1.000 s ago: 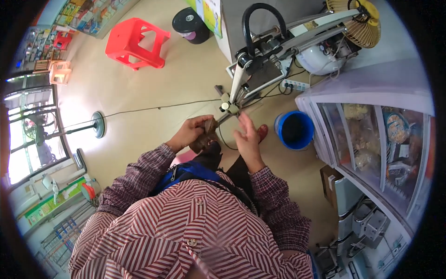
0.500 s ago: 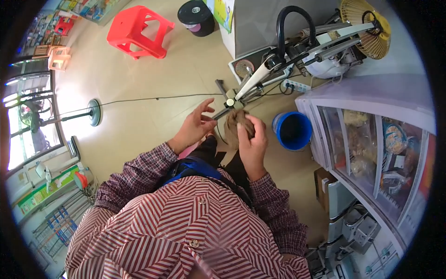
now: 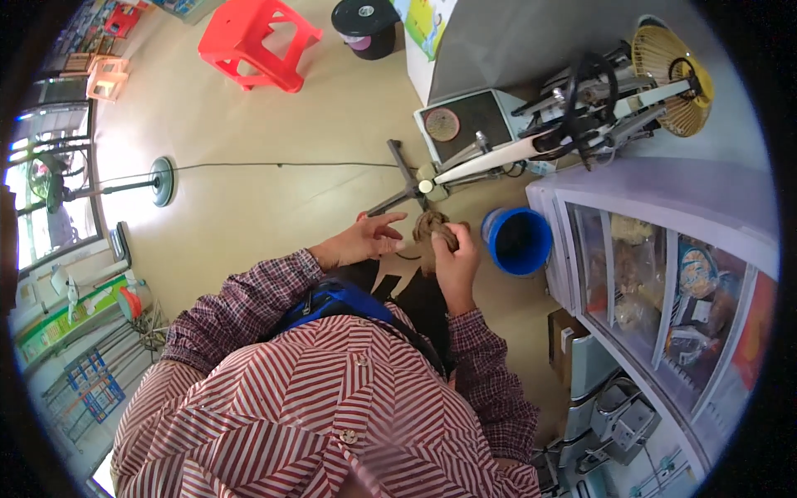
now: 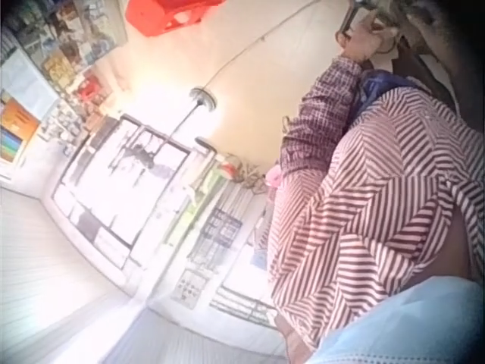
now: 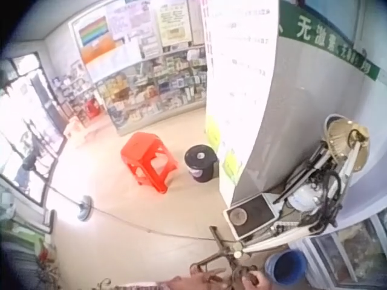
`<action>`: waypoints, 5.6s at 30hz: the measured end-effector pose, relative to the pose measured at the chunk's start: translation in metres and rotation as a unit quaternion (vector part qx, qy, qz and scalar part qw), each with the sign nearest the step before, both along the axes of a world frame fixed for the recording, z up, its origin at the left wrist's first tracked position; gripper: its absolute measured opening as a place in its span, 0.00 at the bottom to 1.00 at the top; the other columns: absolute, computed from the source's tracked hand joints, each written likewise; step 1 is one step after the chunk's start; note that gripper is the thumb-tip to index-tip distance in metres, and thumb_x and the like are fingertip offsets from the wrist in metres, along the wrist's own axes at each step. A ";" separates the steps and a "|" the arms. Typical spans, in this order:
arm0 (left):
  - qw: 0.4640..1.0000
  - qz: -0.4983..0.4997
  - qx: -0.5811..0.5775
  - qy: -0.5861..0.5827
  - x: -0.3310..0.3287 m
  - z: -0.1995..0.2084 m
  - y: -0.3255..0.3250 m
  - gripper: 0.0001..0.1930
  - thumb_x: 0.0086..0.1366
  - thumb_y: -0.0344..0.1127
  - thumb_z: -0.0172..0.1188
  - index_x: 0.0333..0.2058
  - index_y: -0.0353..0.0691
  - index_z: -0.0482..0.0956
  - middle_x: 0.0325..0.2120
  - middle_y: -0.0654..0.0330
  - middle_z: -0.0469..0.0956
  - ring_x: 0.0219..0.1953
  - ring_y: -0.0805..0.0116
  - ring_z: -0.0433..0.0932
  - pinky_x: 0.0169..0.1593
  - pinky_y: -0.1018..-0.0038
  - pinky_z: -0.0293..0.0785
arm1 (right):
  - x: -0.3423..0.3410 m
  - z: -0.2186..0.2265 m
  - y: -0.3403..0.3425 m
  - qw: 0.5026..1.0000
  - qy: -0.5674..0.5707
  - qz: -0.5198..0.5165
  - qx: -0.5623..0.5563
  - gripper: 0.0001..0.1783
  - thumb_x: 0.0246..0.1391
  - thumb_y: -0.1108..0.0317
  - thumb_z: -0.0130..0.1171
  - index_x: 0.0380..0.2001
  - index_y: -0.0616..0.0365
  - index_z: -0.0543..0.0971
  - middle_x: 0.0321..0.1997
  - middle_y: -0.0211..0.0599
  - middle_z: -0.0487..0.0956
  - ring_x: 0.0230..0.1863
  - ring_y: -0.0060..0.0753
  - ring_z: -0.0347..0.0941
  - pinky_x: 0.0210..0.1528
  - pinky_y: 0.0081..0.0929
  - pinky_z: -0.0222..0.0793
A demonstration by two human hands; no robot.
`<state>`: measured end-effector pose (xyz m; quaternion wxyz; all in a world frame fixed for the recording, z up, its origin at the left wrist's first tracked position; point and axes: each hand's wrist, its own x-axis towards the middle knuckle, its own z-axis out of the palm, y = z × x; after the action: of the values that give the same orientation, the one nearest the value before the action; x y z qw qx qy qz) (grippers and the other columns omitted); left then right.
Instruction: Cleaning and adjusting a metal stand and mechanical components using a cloth.
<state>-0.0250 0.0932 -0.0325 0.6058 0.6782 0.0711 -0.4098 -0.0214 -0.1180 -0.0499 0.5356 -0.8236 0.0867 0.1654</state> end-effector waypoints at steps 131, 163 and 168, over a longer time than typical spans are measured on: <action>0.704 0.632 -0.307 0.102 -0.062 -0.123 -0.199 0.18 0.66 0.41 0.52 0.49 0.35 0.69 0.36 0.62 0.74 0.38 0.76 0.73 0.42 0.77 0.72 | 0.006 -0.107 -0.090 0.954 0.116 0.256 0.101 0.35 0.56 0.59 0.55 0.62 0.62 0.57 0.61 0.43 0.62 0.62 0.37 0.57 0.64 0.30 0.50; 0.699 0.327 0.252 -0.584 -0.003 -0.305 -0.072 0.31 0.53 0.34 0.63 0.56 0.41 0.65 0.44 0.53 0.74 0.45 0.55 0.71 0.51 0.65 0.64 | 0.146 -0.283 0.010 0.886 -0.054 0.174 0.427 0.19 0.59 0.61 0.51 0.49 0.61 0.70 0.47 0.35 0.73 0.48 0.30 0.70 0.50 0.28 0.69; 0.688 0.325 0.276 -0.587 -0.003 -0.311 -0.077 0.31 0.54 0.34 0.62 0.57 0.38 0.63 0.42 0.51 0.73 0.45 0.53 0.70 0.51 0.65 0.64 | 0.165 -0.261 0.014 0.801 -0.056 0.308 0.510 0.18 0.58 0.61 0.52 0.49 0.60 0.71 0.53 0.37 0.72 0.49 0.30 0.71 0.47 0.25 0.70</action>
<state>-0.0282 0.0158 -0.3440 0.4050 0.8513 0.0271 0.3325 0.1436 -0.1039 -0.3110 0.8031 -0.4229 -0.2982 0.2954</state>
